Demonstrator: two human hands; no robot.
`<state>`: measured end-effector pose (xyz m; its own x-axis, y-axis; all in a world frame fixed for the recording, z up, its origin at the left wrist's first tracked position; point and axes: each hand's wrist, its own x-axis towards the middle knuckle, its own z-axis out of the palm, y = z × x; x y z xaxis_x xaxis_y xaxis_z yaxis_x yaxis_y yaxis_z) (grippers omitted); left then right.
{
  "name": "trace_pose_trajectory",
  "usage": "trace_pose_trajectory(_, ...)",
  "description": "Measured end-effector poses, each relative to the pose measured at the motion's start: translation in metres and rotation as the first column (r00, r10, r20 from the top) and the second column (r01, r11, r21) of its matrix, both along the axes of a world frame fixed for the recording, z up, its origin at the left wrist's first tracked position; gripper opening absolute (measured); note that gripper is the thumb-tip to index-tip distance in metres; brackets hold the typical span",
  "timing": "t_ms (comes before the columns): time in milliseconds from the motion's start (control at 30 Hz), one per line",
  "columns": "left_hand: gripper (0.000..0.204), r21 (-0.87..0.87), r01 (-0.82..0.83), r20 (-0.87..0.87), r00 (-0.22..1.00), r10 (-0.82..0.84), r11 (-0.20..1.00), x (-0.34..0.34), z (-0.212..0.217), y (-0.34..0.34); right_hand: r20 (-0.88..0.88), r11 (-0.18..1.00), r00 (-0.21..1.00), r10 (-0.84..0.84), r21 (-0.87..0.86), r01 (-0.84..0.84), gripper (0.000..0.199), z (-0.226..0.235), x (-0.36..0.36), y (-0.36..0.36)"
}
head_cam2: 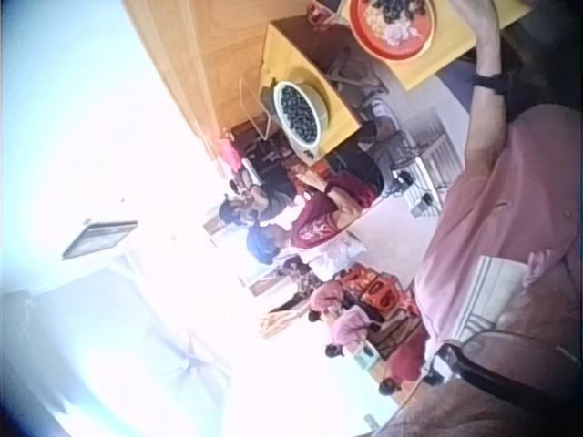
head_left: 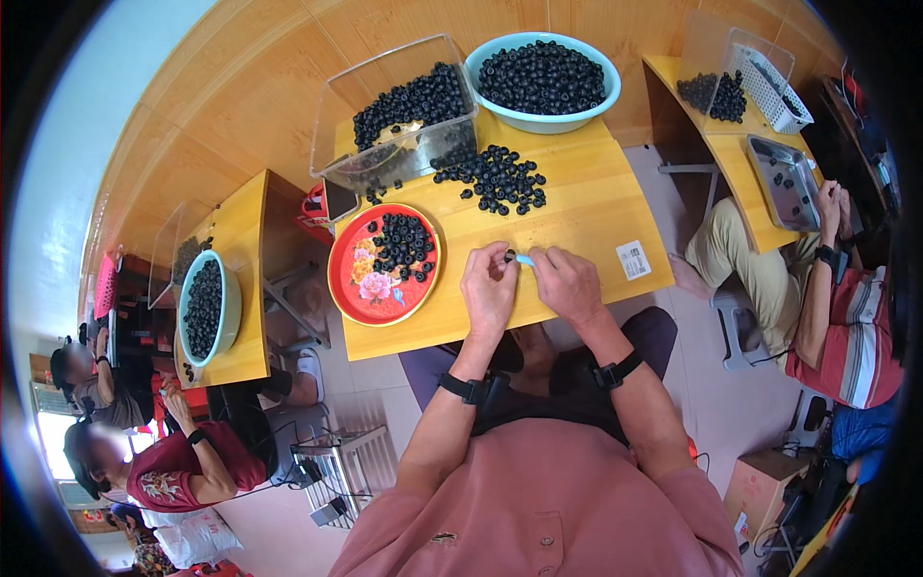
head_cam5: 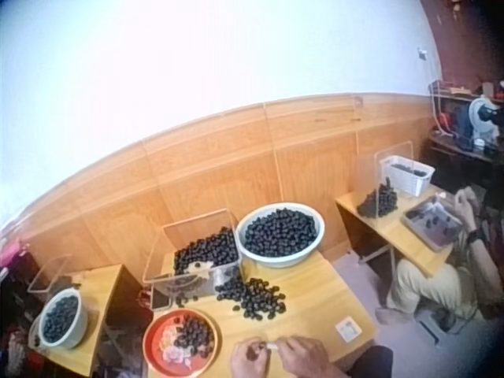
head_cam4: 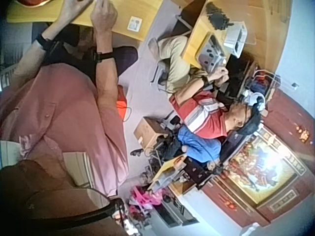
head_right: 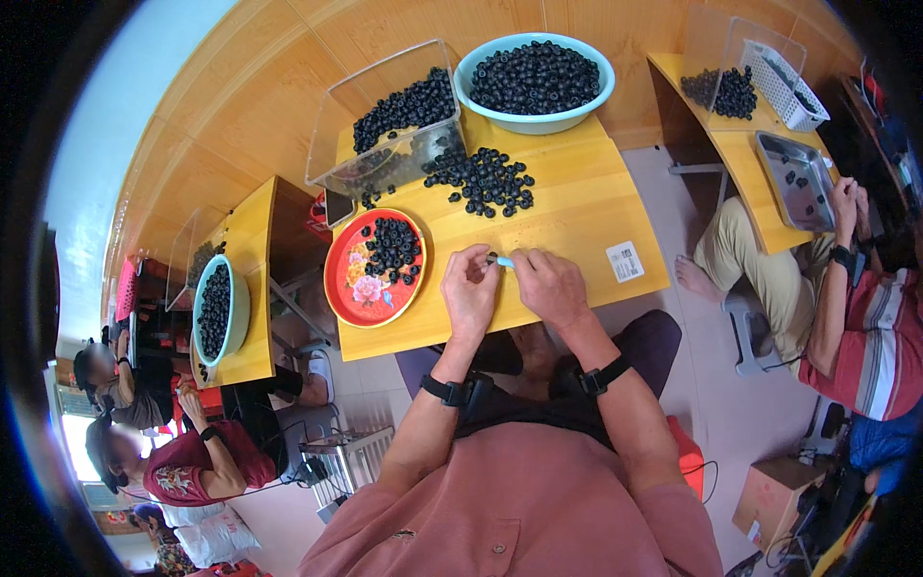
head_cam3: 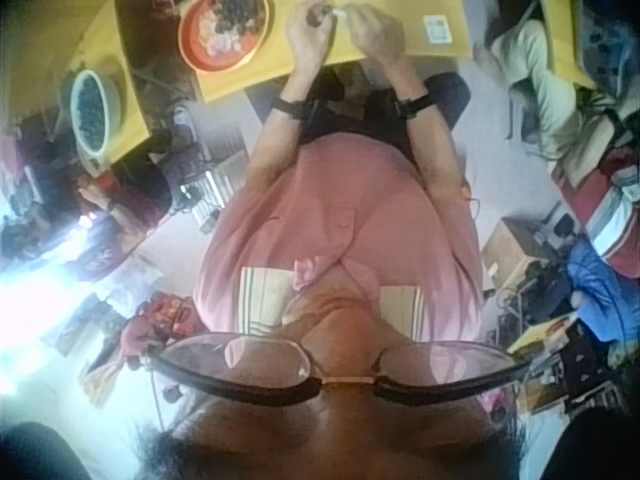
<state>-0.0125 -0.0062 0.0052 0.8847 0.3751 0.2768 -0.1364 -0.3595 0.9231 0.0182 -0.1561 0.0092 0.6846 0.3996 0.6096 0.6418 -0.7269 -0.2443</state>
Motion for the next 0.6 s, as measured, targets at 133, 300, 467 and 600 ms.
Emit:
trace_pose_trajectory(133, 0.028, -0.048, 0.008, 0.001, 1.000, -0.008, 0.999, 0.000, -0.001, -0.001, -0.023, 1.000, 1.000, -0.001, -0.021, 0.000, 0.006, 0.002, 0.000, 0.001)
trace_pose_trajectory(300, 0.029, -0.068, 0.015, -0.027, 0.999, -0.017, 0.998, 0.001, -0.001, -0.001, -0.041, 1.000, 0.999, -0.007, -0.017, 0.006, 0.006, 0.002, 0.000, 0.001)
trace_pose_trajectory(467, 0.029, -0.244, 0.041, 0.007, 0.999, -0.041, 0.969, 0.002, -0.008, -0.001, -0.076, 0.997, 0.995, -0.070, -0.033, 0.068, 0.006, -0.003, 0.005, 0.002)
trace_pose_trajectory(600, 0.028, -0.170, -0.001, -0.035, 0.999, -0.005, 0.985, 0.001, -0.011, 0.001, -0.104, 0.995, 0.991, -0.086, -0.063, 0.079, 0.009, -0.003, 0.005, 0.002)
